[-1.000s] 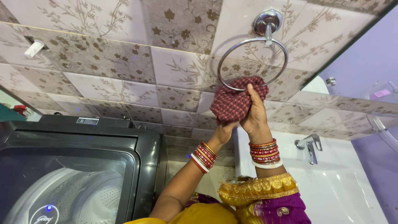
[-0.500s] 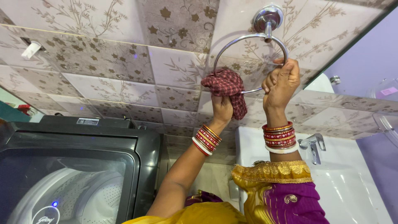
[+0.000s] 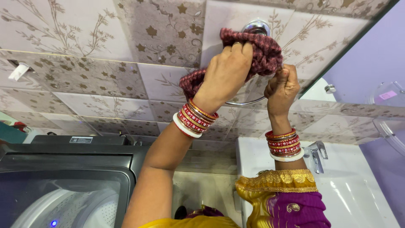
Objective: The person wipes a sink faucet and a wall-mounted towel ring with a cloth, then moves into a second bathroom area to wipe multiple wall-mounted faucets.
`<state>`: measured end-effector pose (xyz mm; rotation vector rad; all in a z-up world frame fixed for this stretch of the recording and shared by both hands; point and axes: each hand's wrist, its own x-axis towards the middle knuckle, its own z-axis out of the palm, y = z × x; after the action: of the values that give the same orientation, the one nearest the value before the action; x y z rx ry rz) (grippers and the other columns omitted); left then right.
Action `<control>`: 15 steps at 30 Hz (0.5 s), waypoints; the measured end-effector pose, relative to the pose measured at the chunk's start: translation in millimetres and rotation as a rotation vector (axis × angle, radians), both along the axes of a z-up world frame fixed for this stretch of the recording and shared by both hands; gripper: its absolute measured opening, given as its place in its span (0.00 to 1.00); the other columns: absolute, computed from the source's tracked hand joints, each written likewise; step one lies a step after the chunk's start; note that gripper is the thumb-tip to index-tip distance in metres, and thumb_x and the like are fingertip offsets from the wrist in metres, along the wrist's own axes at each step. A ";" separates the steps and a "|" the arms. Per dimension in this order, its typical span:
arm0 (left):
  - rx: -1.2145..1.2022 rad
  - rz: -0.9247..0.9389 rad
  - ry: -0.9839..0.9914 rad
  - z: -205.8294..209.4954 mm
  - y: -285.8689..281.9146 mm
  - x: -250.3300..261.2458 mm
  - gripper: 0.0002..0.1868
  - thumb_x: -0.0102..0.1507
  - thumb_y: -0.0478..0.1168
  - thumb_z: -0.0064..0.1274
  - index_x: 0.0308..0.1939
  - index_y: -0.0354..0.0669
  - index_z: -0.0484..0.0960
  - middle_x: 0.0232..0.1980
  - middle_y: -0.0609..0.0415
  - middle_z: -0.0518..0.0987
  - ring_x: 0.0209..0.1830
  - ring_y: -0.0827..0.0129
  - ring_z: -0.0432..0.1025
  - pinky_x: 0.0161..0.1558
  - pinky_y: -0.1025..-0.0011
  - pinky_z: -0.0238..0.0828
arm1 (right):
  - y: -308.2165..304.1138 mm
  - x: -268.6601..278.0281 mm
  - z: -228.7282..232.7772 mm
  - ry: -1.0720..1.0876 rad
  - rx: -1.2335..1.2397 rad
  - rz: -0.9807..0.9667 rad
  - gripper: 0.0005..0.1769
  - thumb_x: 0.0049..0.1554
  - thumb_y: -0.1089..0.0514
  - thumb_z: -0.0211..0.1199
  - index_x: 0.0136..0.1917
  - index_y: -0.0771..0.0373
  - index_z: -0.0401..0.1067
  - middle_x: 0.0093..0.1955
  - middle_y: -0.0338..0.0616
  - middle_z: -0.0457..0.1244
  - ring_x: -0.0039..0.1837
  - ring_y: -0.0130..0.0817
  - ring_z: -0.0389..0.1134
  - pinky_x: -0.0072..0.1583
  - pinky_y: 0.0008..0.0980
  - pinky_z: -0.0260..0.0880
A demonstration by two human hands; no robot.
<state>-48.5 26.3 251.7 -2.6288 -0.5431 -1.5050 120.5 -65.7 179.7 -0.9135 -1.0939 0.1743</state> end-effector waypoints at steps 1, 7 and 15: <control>-0.002 -0.014 0.005 1.0 0.5 -0.7 0.05 0.63 0.30 0.51 0.42 0.37 0.72 0.38 0.44 0.76 0.38 0.50 0.76 0.35 0.55 0.72 | 0.1 -1.1 -0.2 0.009 0.009 0.002 0.19 0.73 0.44 0.47 0.54 0.62 0.63 0.33 0.30 0.48 0.30 0.16 0.45 0.31 0.22 0.45; -0.112 -0.130 -0.224 -20.3 8.9 -6.2 0.09 0.57 0.29 0.50 0.41 0.37 0.72 0.36 0.44 0.74 0.38 0.46 0.74 0.39 0.50 0.70 | -2.8 -5.0 0.0 0.010 0.045 -0.050 0.21 0.73 0.43 0.49 0.50 0.63 0.63 0.30 0.28 0.46 0.29 0.16 0.43 0.32 0.22 0.43; -0.363 -0.380 -0.553 -55.9 1.5 -1.8 0.09 0.67 0.31 0.47 0.50 0.36 0.78 0.44 0.44 0.81 0.44 0.50 0.79 0.46 0.60 0.75 | -4.7 -0.4 4.1 -0.001 0.036 -0.046 0.22 0.73 0.43 0.50 0.50 0.65 0.64 0.30 0.28 0.46 0.29 0.15 0.42 0.32 0.21 0.42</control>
<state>-50.3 27.8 195.8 -2.6536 -0.3828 -2.5018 120.1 -70.4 183.8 -0.9060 -1.0725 0.1164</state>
